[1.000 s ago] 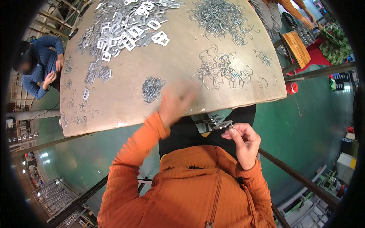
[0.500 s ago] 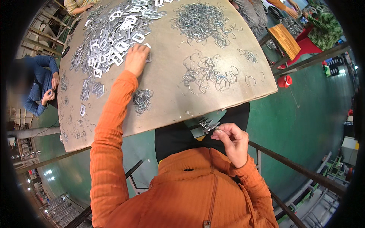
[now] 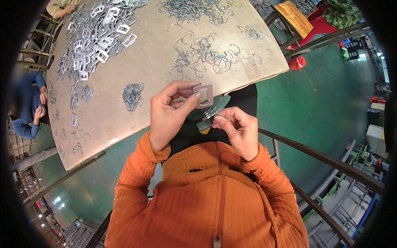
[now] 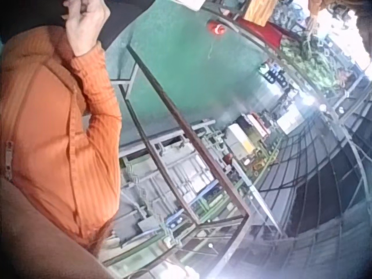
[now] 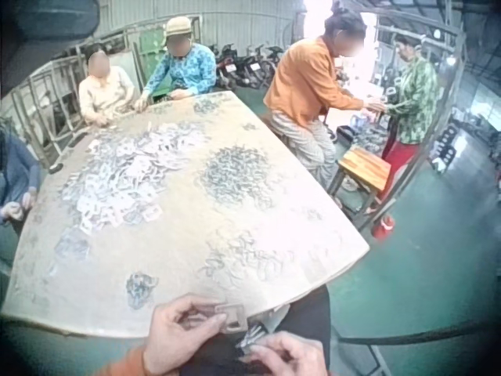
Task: The person attaches small metal wire hooks to rectangular metal frames by hand, handling the items individually from a pile on a table and then hanging the completed assemblies onto a vertical rack.
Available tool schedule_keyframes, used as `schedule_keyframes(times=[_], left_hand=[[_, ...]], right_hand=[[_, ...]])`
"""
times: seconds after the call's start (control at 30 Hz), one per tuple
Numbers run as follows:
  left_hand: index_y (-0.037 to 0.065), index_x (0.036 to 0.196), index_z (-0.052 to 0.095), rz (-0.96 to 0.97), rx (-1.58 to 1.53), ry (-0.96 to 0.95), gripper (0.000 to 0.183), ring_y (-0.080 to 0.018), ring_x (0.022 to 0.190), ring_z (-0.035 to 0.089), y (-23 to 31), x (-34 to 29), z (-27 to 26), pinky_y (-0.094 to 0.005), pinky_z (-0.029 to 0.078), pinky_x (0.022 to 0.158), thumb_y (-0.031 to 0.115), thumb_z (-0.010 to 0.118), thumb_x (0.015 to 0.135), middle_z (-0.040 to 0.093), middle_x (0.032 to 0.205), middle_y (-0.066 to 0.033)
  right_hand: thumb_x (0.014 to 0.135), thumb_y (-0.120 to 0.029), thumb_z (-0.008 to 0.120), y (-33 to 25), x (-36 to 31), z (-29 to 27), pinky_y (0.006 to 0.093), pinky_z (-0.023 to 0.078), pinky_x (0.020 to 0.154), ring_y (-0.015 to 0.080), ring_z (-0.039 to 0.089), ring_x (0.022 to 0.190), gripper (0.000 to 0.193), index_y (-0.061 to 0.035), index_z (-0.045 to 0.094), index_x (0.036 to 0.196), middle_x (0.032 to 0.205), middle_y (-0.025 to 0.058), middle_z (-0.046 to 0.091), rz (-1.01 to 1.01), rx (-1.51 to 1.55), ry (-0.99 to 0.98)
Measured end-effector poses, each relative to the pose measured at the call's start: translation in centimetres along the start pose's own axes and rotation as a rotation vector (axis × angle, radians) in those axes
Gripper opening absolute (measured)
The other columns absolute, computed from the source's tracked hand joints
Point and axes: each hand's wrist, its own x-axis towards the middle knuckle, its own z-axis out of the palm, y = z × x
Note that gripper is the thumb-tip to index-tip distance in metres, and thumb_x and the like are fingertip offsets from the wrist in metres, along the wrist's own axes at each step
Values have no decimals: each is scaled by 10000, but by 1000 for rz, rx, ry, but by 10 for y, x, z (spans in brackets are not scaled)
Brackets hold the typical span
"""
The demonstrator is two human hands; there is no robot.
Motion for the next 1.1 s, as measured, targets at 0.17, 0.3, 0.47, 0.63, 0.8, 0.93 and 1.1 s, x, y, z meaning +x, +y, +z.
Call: schedule_keyframes(times=[0.17, 0.3, 0.47, 0.63, 0.8, 0.93, 1.1], left_hand=[[-46, 1041, 615, -25, -4, -19, 209, -95, 814, 621, 3, -9, 8, -219, 555, 699, -40, 624, 832, 637, 928, -70], [-34, 1007, 641, -18, 55, -1, 184, -93, 802, 625, 3, -11, 12, -232, 554, 677, -31, 640, 823, 646, 907, -57], [0, 983, 668, 134, 234, -27, 185, -125, 766, 652, -9, -15, 16, -245, 541, 672, -22, 660, 800, 663, 868, -83], [-6, 948, 675, 113, 292, -63, 159, -123, 780, 608, -17, -13, 14, -230, 485, 674, -49, 650, 798, 654, 914, -88], [8, 951, 679, 130, 273, -101, 177, -169, 799, 619, -25, -10, 13, -262, 487, 706, -44, 659, 783, 663, 905, -90], [21, 954, 683, 149, 252, -79, 193, -182, 795, 624, -34, -8, 17, -277, 493, 701, -32, 676, 768, 666, 896, -95], [30, 968, 682, 124, 286, -70, 189, -191, 780, 623, -31, -10, 12, -280, 488, 693, -12, 667, 784, 666, 900, -88]], right_hand=[[855, 9, 622, 1, -2, 0, 217, 506, 589, 94, 643, 667, 34, 36, 604, 864, 732, 61, 654, -1, 6, 34], [848, -3, 636, 3, -1, -1, 220, 503, 589, 95, 643, 664, 51, 34, 606, 866, 732, 69, 655, 20, -36, 49], [836, -24, 659, 4, 3, -9, 226, 497, 574, 85, 622, 632, 88, 31, 613, 887, 733, 84, 650, 16, -180, -7], [859, -75, 647, 0, 44, -48, 240, 466, 523, 80, 570, 570, 154, 42, 608, 950, 711, 64, 632, 160, -124, -81], [846, -132, 636, 22, 164, -50, 320, 472, 567, 203, 615, 577, 145, 6, 614, 886, 711, 132, 628, -160, -474, -145], [830, -129, 614, 34, 270, 7, 382, 492, 677, 271, 645, 762, 94, -67, 649, 893, 826, 112, 663, -429, -672, -274], [770, -148, 677, 44, 348, 75, 383, 488, 739, 248, 623, 863, 85, -97, 651, 833, 882, 44, 650, -548, -971, -493]])
